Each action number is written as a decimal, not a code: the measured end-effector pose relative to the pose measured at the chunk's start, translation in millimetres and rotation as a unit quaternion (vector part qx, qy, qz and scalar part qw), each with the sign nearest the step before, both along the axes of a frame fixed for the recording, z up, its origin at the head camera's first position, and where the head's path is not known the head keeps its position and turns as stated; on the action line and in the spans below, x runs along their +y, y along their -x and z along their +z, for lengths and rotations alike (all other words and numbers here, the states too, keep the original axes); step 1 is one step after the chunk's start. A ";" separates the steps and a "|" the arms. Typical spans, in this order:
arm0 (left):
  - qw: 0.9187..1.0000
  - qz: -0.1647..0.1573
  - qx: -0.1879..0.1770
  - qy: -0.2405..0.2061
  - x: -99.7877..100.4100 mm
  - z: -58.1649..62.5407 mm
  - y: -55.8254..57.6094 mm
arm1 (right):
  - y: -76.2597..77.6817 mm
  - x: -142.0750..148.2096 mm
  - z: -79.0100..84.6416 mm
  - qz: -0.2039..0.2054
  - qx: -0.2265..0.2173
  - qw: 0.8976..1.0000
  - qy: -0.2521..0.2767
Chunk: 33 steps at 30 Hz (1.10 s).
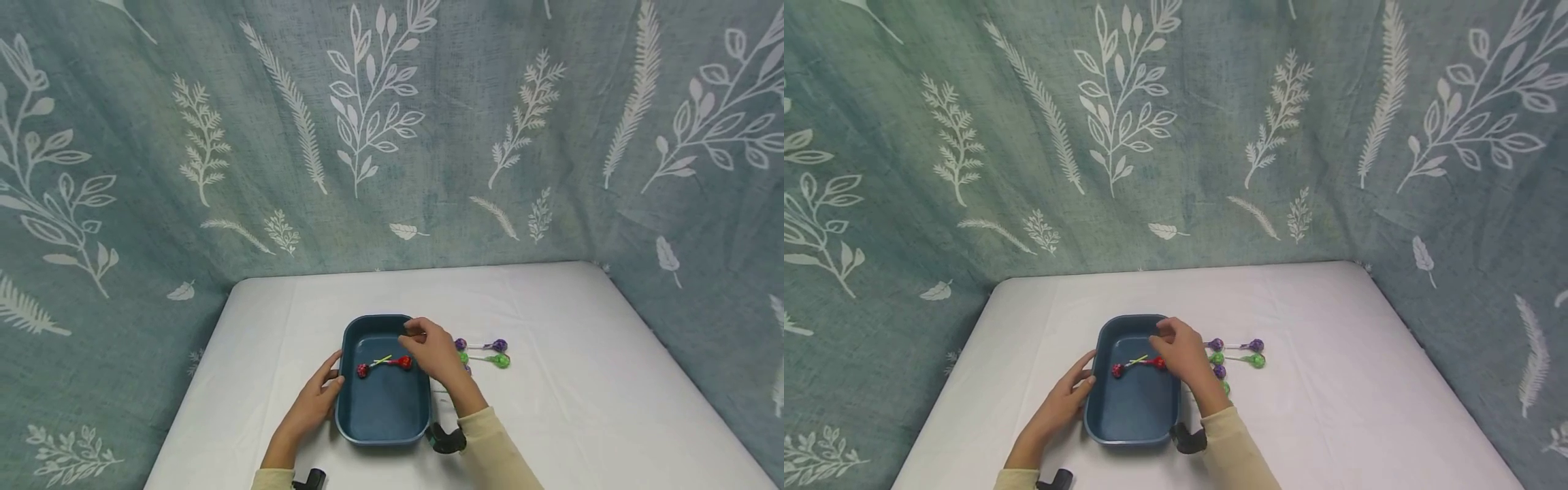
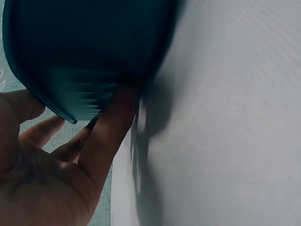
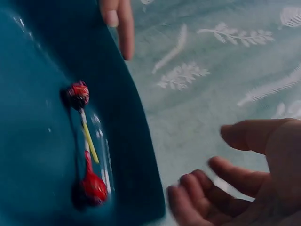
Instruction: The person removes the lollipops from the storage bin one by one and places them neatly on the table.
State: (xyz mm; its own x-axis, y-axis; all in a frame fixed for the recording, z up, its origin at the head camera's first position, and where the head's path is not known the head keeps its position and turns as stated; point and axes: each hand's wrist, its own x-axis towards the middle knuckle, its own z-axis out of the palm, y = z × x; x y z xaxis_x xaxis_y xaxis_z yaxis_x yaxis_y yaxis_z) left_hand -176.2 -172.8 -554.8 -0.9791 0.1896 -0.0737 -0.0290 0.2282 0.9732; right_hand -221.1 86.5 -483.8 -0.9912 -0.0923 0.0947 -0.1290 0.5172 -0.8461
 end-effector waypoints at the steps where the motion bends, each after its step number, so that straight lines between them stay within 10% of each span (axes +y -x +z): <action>1: 1.000 0.001 0.000 0.002 -0.1 0.1 0.0 | 1.2 -4.9 -1.0 0.011 -0.008 1.000 -0.014; 14: 1.000 0.000 0.004 0.006 -0.7 2.0 0.5 | 19.7 -45.7 -18.8 0.048 -0.060 0.971 -0.226; 33: 1.000 -0.006 0.008 0.003 -1.7 -1.0 1.0 | 39.3 -55.1 -49.1 0.035 -0.070 0.972 -0.224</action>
State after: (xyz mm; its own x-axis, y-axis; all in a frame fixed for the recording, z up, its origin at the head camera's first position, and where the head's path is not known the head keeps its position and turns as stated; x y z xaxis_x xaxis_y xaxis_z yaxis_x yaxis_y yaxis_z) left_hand -177.2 -174.5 -555.8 -0.9778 0.2010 -0.0593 -0.0106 0.2352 0.9719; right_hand -260.3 31.4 -532.8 -0.9815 -0.1604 -0.1048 -0.0771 0.8315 -0.5501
